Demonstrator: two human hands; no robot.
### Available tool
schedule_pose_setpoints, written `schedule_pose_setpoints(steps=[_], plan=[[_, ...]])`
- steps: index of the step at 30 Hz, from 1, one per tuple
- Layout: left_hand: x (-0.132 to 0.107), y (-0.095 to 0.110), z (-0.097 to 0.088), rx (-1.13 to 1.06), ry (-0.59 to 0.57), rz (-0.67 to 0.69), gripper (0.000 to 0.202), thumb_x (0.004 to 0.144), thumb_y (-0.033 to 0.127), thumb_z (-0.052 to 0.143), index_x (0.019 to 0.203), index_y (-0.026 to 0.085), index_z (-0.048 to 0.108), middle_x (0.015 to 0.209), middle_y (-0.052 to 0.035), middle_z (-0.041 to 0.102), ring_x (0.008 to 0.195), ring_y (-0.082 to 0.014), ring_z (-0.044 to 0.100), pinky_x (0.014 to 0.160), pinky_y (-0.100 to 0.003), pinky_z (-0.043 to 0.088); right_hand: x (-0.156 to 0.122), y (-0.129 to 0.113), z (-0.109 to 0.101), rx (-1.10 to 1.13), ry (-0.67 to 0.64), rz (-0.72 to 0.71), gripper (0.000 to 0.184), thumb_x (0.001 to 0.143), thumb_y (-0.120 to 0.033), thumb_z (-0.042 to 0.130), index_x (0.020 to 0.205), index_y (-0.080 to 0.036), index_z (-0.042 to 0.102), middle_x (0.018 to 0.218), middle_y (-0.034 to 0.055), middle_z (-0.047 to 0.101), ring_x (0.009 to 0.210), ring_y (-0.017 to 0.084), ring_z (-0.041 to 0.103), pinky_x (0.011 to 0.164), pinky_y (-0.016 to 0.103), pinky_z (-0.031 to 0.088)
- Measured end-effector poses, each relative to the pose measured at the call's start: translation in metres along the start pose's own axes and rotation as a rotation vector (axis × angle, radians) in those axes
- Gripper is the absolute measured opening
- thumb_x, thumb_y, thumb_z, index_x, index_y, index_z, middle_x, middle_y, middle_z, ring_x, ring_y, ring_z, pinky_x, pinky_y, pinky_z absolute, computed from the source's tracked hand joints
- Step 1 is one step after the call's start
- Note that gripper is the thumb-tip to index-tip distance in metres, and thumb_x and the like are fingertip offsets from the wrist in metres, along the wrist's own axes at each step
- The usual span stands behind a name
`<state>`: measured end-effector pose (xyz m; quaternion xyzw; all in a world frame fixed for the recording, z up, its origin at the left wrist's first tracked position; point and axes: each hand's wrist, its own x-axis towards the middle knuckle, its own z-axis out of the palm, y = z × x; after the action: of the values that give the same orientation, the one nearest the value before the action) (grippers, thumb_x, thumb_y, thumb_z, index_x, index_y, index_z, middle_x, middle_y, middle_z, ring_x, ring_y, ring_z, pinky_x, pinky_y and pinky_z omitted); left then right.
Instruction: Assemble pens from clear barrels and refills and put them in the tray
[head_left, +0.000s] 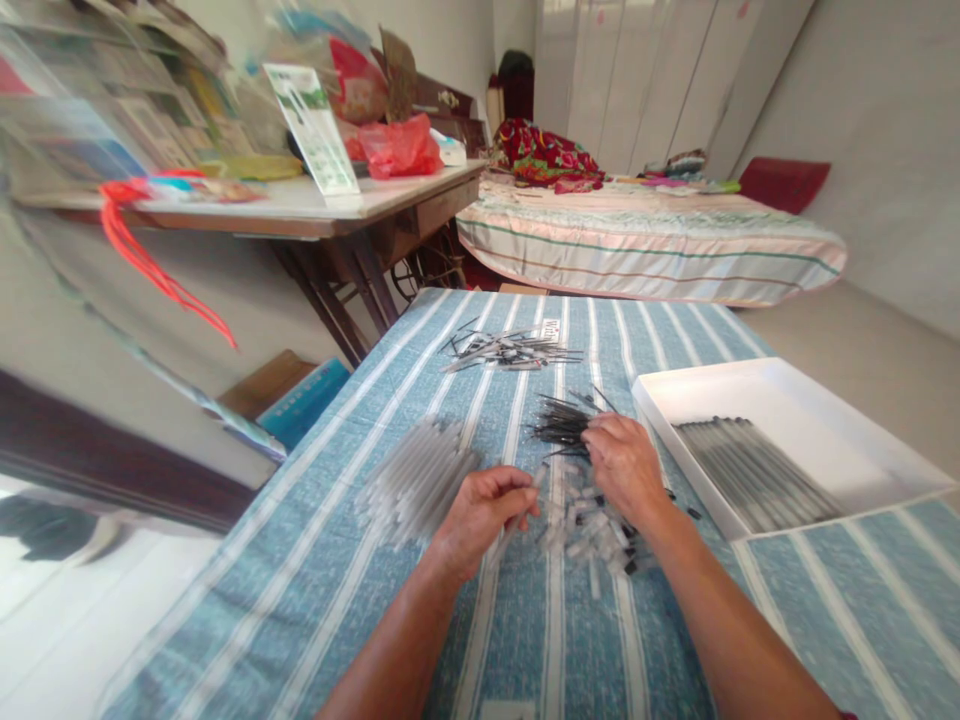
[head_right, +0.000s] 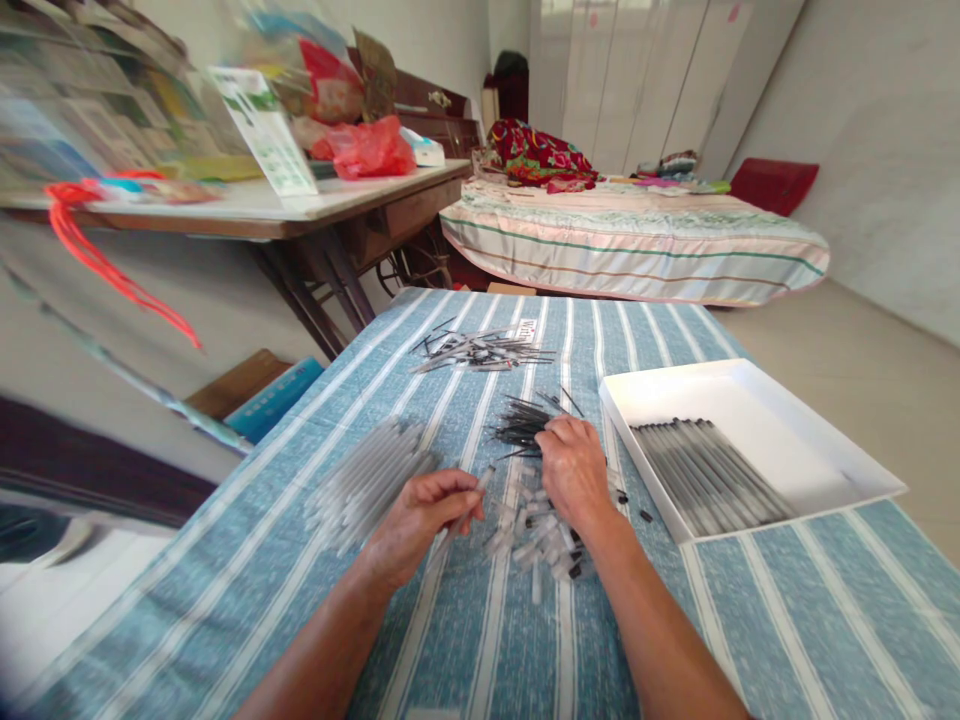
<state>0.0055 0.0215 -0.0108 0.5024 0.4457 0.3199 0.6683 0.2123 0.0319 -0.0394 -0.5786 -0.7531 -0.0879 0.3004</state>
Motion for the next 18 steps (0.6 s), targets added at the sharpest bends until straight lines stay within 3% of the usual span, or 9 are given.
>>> schedule_pose_setpoints(steps=[6, 18], plan=[[-0.002, 0.003, 0.0, 0.016, -0.005, 0.021, 0.012, 0.068, 0.026, 0.065, 0.068, 0.014, 0.064, 0.058, 0.0, 0.064, 0.044, -0.0073, 0.048, 0.045, -0.021, 0.03, 0.006, 0.003, -0.014, 0.134, 0.155, -0.05, 0.02, 0.082, -0.012, 0.047, 0.08, -0.018, 0.065, 0.085, 0.0073, 0.066, 0.093, 0.021, 0.055, 0.082, 0.036, 0.043], [-0.002, 0.002, 0.0, 0.015, -0.002, 0.022, 0.013, 0.066, 0.026, 0.066, 0.069, 0.013, 0.064, 0.057, 0.0003, 0.063, 0.045, -0.0074, 0.048, 0.046, -0.021, 0.031, 0.009, -0.002, -0.024, 0.202, 0.192, -0.098, 0.02, 0.082, -0.011, 0.045, 0.08, -0.018, 0.064, 0.083, 0.0074, 0.065, 0.092, 0.021, 0.056, 0.084, 0.038, 0.046]])
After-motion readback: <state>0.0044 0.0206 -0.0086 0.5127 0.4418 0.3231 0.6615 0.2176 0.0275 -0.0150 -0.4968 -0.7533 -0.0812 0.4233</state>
